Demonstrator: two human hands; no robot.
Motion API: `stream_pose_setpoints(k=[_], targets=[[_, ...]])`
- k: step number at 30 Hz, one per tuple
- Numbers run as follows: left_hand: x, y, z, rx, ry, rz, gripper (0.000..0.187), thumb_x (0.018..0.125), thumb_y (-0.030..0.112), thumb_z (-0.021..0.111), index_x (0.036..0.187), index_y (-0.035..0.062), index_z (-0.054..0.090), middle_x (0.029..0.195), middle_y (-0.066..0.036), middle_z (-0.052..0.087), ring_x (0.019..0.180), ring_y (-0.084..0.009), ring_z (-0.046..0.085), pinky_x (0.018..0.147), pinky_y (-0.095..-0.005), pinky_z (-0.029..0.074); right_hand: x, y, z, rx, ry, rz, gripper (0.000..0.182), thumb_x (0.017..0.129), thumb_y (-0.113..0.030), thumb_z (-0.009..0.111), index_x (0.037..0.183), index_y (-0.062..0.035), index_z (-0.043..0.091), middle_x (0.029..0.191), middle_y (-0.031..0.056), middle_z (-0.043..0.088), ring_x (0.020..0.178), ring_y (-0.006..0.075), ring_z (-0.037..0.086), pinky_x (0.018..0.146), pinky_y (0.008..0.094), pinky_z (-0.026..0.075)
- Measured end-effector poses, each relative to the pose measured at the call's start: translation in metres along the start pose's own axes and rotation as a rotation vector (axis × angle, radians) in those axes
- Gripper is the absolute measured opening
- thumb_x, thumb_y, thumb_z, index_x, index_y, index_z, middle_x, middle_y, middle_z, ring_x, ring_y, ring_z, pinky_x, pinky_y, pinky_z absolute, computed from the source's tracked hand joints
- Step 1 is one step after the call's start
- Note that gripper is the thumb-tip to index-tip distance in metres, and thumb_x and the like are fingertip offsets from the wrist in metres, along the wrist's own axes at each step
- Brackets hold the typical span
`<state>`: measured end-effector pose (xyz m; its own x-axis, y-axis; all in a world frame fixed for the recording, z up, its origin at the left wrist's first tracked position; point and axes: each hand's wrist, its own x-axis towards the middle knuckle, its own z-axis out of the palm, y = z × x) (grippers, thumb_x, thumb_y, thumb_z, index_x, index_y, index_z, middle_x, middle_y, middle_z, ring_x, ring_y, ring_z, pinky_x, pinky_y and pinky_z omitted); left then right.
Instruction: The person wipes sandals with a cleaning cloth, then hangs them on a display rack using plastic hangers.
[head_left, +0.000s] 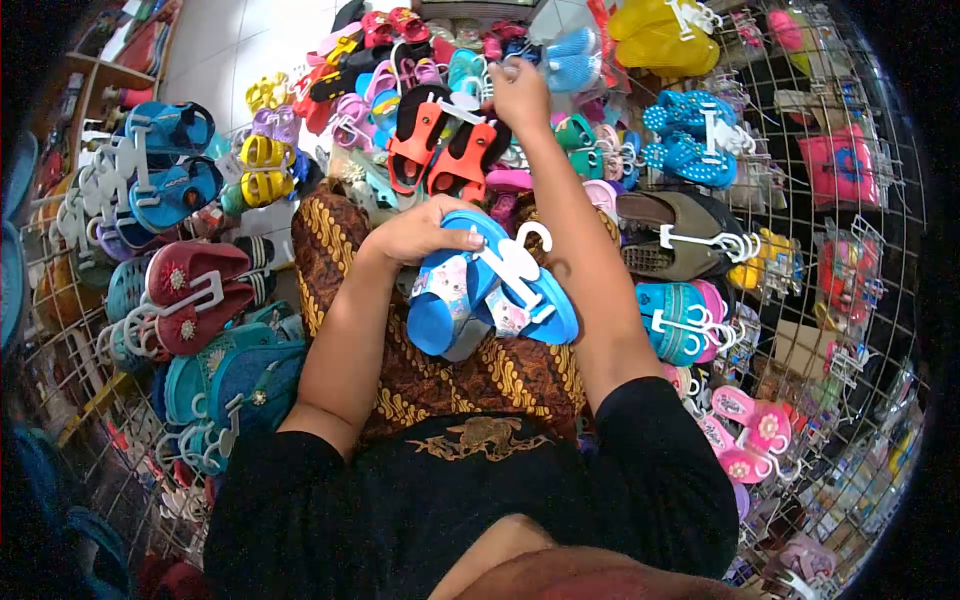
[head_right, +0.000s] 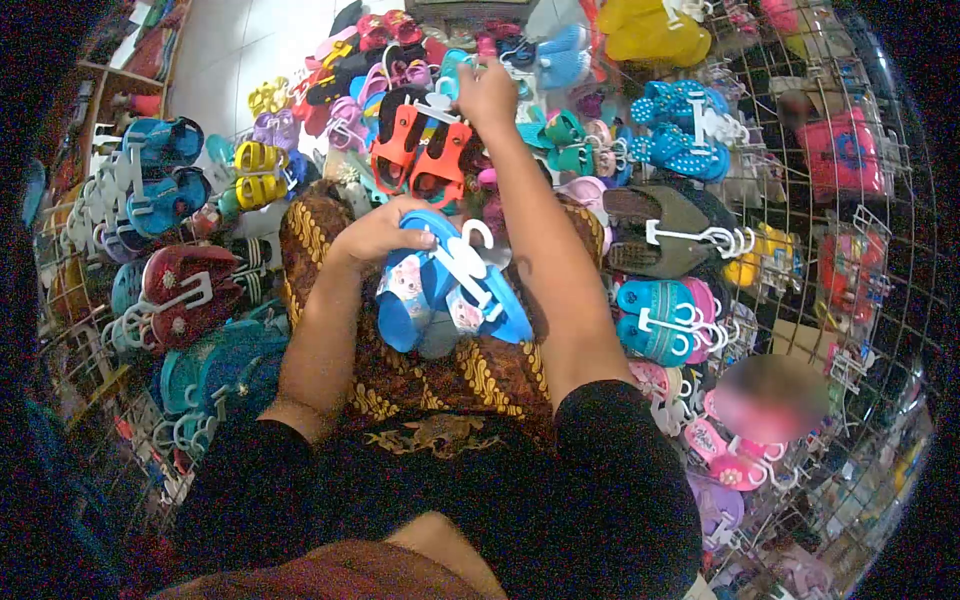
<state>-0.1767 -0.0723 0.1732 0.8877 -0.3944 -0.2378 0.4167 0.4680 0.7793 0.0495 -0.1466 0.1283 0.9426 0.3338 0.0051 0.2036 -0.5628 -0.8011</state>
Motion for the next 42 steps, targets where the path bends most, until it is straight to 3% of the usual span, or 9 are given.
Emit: stream_pose_setpoints(k=[8, 14, 18, 21, 26, 30, 34, 40, 42], targets=[[0.001, 0.002, -0.006, 0.083, -0.003, 0.014, 0.030, 0.082, 0.020, 0.072, 0.104, 0.0000, 0.065, 0.091, -0.004, 0.067, 0.082, -0.0103, 0.062, 0.076, -0.0254, 0.050, -0.038, 0.006, -0.086, 0.364, -0.262, 0.239, 0.034, 0.095, -0.028, 0.053, 0.113, 0.0014, 0.057, 0.104, 0.0110, 0.067, 0.076, 0.0160, 0.067, 0.054, 0.0230, 0.044], [0.001, 0.002, 0.007, 0.035, 0.113, 0.002, 0.037, 0.080, 0.024, 0.071, 0.105, -0.0021, 0.063, 0.092, -0.003, 0.067, 0.080, -0.0104, 0.062, 0.076, -0.0257, 0.050, -0.175, 0.052, -0.142, 0.787, -0.250, 0.393, 0.039, 0.099, -0.034, 0.044, 0.115, 0.0002, 0.056, 0.107, 0.0140, 0.065, 0.084, 0.0179, 0.065, 0.071, 0.0292, 0.051], [0.014, -0.004, 0.021, -0.054, 0.259, 0.083, 0.035, 0.086, 0.021, 0.067, 0.112, -0.0019, 0.059, 0.097, -0.005, 0.065, 0.083, -0.0122, 0.063, 0.074, -0.0279, 0.053, -0.248, 0.041, -0.170, 1.079, -0.309, 0.295, 0.056, 0.094, -0.040, 0.054, 0.134, -0.0034, 0.039, 0.129, 0.0132, 0.051, 0.114, 0.0172, 0.051, 0.092, 0.0344, 0.044], [0.042, -0.004, 0.041, -0.096, 0.374, 0.153, 0.040, 0.087, 0.020, 0.067, 0.117, -0.0009, 0.053, 0.097, -0.005, 0.063, 0.084, -0.0126, 0.062, 0.075, -0.0285, 0.053, -0.263, 0.029, -0.178, 0.672, -0.242, 0.218, 0.081, 0.083, -0.025, 0.072, 0.143, -0.0040, 0.022, 0.138, 0.0129, 0.041, 0.123, 0.0216, 0.045, 0.100, 0.0388, 0.040], [0.098, 0.048, 0.087, 0.389, 0.399, 0.291, 0.038, 0.084, 0.020, 0.070, 0.115, 0.0015, 0.056, 0.099, -0.005, 0.063, 0.087, -0.0110, 0.059, 0.077, -0.0257, 0.048, -0.235, 0.034, -0.193, 0.844, 0.010, 0.322, 0.061, 0.087, -0.007, 0.064, 0.138, -0.0157, 0.030, 0.125, 0.0056, 0.049, 0.102, 0.0180, 0.056, 0.070, 0.0335, 0.058], [0.165, 0.104, 0.095, 0.826, 0.276, 0.343, 0.037, 0.084, 0.028, 0.071, 0.108, 0.0013, 0.063, 0.093, -0.002, 0.065, 0.082, -0.0097, 0.056, 0.076, -0.0254, 0.046, -0.183, 0.082, -0.192, 0.370, 0.398, -0.130, 0.041, 0.093, -0.014, 0.057, 0.131, -0.0067, 0.042, 0.113, 0.0050, 0.057, 0.097, 0.0130, 0.054, 0.076, 0.0307, 0.048], [0.228, 0.147, 0.090, 1.061, 0.102, 0.341, 0.042, 0.085, 0.030, 0.070, 0.115, 0.0021, 0.062, 0.099, -0.004, 0.065, 0.091, -0.0129, 0.058, 0.084, -0.0290, 0.046, -0.128, 0.102, -0.194, 0.531, 0.460, 0.074, 0.037, 0.096, -0.018, 0.051, 0.130, -0.0092, 0.039, 0.108, 0.0071, 0.058, 0.094, 0.0157, 0.056, 0.065, 0.0327, 0.053], [0.297, 0.174, 0.082, 1.053, -0.035, 0.232, 0.050, 0.086, 0.033, 0.069, 0.124, 0.0028, 0.055, 0.109, -0.006, 0.062, 0.100, -0.0144, 0.055, 0.089, -0.0301, 0.044, -0.097, 0.084, -0.209, 0.422, 0.469, 0.334, 0.051, 0.096, -0.026, 0.044, 0.137, 0.0019, 0.030, 0.125, 0.0295, 0.052, 0.112, 0.0457, 0.051, 0.093, 0.0481, 0.041], [0.319, 0.176, 0.078, 1.135, -0.088, 0.220, 0.052, 0.085, 0.034, 0.069, 0.125, 0.0031, 0.054, 0.112, -0.007, 0.061, 0.102, -0.0150, 0.055, 0.091, -0.0304, 0.044, -0.088, 0.091, -0.209, 0.276, 0.551, 0.277, 0.051, 0.096, -0.025, 0.044, 0.137, 0.0022, 0.029, 0.123, 0.0304, 0.053, 0.110, 0.0467, 0.052, 0.092, 0.0488, 0.041]])
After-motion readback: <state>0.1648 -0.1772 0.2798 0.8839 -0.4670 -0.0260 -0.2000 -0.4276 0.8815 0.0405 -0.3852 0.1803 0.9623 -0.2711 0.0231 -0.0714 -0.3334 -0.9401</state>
